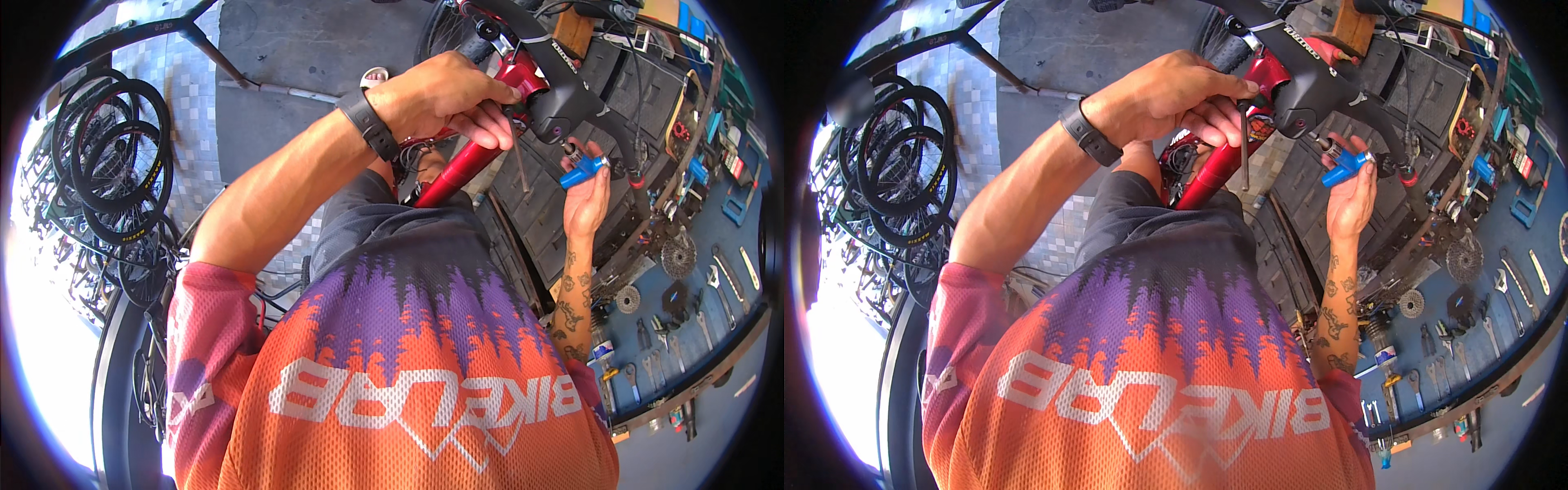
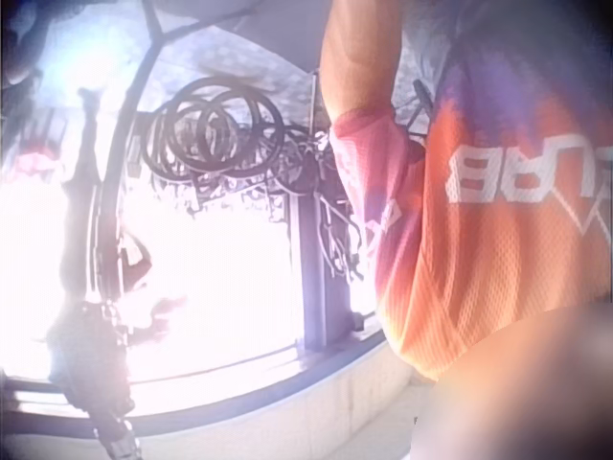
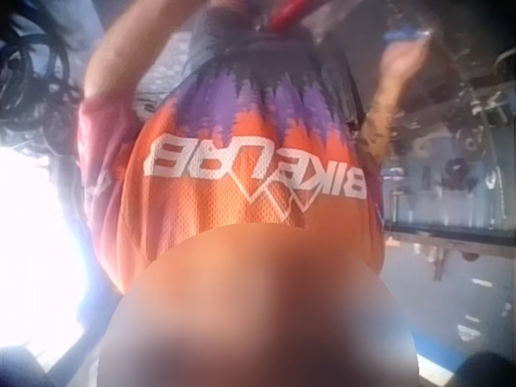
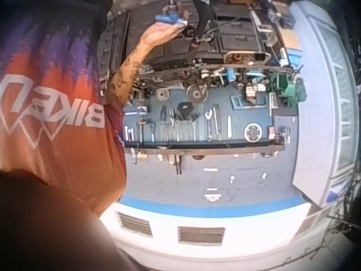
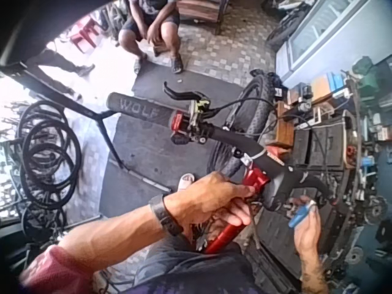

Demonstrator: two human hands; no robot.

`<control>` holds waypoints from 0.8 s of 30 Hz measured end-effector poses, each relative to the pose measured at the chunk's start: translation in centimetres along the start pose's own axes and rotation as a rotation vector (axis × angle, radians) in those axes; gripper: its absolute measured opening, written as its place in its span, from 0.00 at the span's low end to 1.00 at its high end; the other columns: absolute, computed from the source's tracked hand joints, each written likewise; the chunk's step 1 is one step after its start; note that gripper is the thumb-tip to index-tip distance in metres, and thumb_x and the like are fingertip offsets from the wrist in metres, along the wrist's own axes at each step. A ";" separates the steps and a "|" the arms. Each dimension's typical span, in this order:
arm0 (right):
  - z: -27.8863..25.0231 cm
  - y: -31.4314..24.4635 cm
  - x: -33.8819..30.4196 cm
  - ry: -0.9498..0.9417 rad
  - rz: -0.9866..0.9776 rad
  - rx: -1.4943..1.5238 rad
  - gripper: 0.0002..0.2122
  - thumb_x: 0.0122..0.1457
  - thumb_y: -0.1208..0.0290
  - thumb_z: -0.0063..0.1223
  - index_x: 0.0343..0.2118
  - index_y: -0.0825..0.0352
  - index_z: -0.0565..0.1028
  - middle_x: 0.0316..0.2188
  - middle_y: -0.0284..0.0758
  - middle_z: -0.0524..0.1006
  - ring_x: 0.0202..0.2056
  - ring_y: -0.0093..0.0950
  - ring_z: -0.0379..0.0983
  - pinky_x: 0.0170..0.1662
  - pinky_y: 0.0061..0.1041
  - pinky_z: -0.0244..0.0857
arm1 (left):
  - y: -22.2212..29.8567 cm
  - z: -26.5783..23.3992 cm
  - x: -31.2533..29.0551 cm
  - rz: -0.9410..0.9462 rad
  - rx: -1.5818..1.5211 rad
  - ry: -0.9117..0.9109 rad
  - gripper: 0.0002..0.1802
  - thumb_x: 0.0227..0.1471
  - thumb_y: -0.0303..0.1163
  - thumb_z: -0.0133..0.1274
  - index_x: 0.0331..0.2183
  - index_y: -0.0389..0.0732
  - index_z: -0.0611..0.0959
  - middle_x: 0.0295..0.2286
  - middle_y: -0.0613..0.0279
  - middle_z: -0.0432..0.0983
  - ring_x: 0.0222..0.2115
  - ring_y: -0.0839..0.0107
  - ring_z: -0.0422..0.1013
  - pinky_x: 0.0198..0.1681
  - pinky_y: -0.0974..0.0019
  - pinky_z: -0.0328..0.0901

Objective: The person adjusts the handlebar and brake levers on a red bicycle mounted on a repair stand. They use a torque wrench to tighten bolts on the handlebar stem and then test the brake levers by hand.

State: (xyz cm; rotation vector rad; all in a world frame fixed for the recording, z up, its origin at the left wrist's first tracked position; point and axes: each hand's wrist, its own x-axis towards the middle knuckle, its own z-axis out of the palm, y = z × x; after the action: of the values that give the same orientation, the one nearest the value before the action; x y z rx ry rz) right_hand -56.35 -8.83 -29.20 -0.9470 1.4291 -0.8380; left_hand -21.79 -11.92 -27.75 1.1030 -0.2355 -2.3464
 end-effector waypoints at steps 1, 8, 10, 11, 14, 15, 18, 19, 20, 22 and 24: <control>0.1 0.1 -0.1 0.012 0.020 0.007 0.27 0.76 0.50 0.32 0.63 0.70 0.65 0.55 0.48 0.75 0.42 0.30 0.76 0.50 0.32 0.71 | 0.2 -0.1 0.1 -0.018 0.057 -0.061 0.18 0.63 0.34 0.61 0.40 0.24 0.81 0.32 0.45 0.85 0.28 0.65 0.84 0.27 0.71 0.79; -1.1 0.5 0.4 -0.046 0.079 0.039 0.29 0.75 0.44 0.34 0.59 0.69 0.69 0.40 0.43 0.80 0.32 0.27 0.74 0.38 0.30 0.70 | 1.9 -0.6 0.3 -0.151 0.260 -0.180 0.20 0.60 0.35 0.64 0.44 0.27 0.81 0.35 0.49 0.85 0.33 0.68 0.83 0.34 0.70 0.80; -1.5 0.1 0.6 -0.071 0.207 0.122 0.28 0.75 0.44 0.35 0.56 0.68 0.71 0.37 0.42 0.79 0.26 0.23 0.68 0.32 0.27 0.63 | 1.8 -0.6 0.0 -0.109 0.333 -0.174 0.23 0.58 0.35 0.66 0.46 0.25 0.80 0.34 0.52 0.85 0.33 0.67 0.83 0.37 0.69 0.81; -1.6 -0.2 0.6 -0.084 0.259 0.131 0.28 0.75 0.44 0.35 0.55 0.68 0.71 0.37 0.42 0.79 0.25 0.22 0.67 0.31 0.27 0.62 | 1.6 -0.6 -0.2 -0.075 0.371 -0.163 0.24 0.57 0.35 0.66 0.47 0.25 0.80 0.35 0.52 0.85 0.33 0.67 0.83 0.37 0.68 0.81; -1.9 -1.6 0.9 -0.107 0.455 0.162 0.25 0.75 0.47 0.38 0.54 0.68 0.73 0.37 0.42 0.80 0.22 0.20 0.63 0.28 0.24 0.59 | 1.2 -0.7 -0.7 0.016 0.482 -0.144 0.25 0.58 0.35 0.65 0.48 0.25 0.80 0.36 0.53 0.84 0.33 0.67 0.82 0.38 0.66 0.81; -2.0 -2.1 1.0 -0.121 0.543 0.179 0.25 0.75 0.47 0.39 0.53 0.68 0.73 0.37 0.42 0.80 0.22 0.20 0.63 0.27 0.23 0.58 | 1.1 -0.7 -0.8 0.026 0.495 -0.140 0.24 0.58 0.36 0.65 0.48 0.26 0.80 0.36 0.53 0.84 0.33 0.67 0.82 0.38 0.66 0.81; -1.8 -2.8 0.6 -0.116 0.602 0.257 0.21 0.75 0.54 0.44 0.57 0.69 0.71 0.38 0.37 0.76 0.25 0.19 0.62 0.26 0.18 0.55 | 0.4 -0.6 -0.9 0.001 0.425 -0.114 0.23 0.58 0.35 0.64 0.46 0.26 0.80 0.36 0.52 0.84 0.33 0.67 0.82 0.39 0.66 0.80; -1.5 -2.6 0.2 -0.084 0.548 0.257 0.21 0.75 0.55 0.45 0.57 0.69 0.71 0.39 0.36 0.75 0.26 0.20 0.63 0.26 0.19 0.55 | 0.1 -0.5 -0.9 -0.003 0.377 -0.098 0.23 0.58 0.36 0.65 0.46 0.26 0.80 0.36 0.52 0.84 0.33 0.67 0.82 0.39 0.66 0.80; -1.2 -2.4 -0.4 -0.049 0.495 0.256 0.20 0.75 0.56 0.46 0.57 0.69 0.71 0.39 0.35 0.74 0.26 0.20 0.63 0.27 0.19 0.55 | -0.2 -0.4 -0.8 -0.018 0.335 -0.076 0.23 0.57 0.36 0.65 0.46 0.26 0.80 0.36 0.52 0.84 0.33 0.68 0.81 0.39 0.66 0.80; -0.3 -1.4 -1.8 0.105 0.395 0.210 0.21 0.73 0.65 0.49 0.64 0.67 0.65 0.45 0.36 0.75 0.36 0.27 0.73 0.36 0.25 0.67 | -1.2 -0.2 -1.1 -0.011 0.248 0.003 0.22 0.58 0.37 0.65 0.45 0.29 0.80 0.36 0.54 0.84 0.32 0.69 0.81 0.39 0.66 0.79; 0.7 -0.5 -3.5 -0.020 0.096 0.144 0.26 0.71 0.67 0.52 0.67 0.67 0.58 0.58 0.45 0.72 0.48 0.34 0.77 0.49 0.33 0.73 | -2.3 0.2 -1.6 0.011 0.114 0.047 0.19 0.61 0.36 0.62 0.45 0.31 0.80 0.36 0.57 0.83 0.31 0.72 0.80 0.37 0.67 0.78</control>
State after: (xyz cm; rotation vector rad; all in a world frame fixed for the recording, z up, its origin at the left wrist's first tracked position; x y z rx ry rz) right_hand -55.60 -5.79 -27.37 -0.7704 1.3667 -0.8460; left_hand -22.00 -9.15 -27.38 1.2064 -0.3610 -2.3185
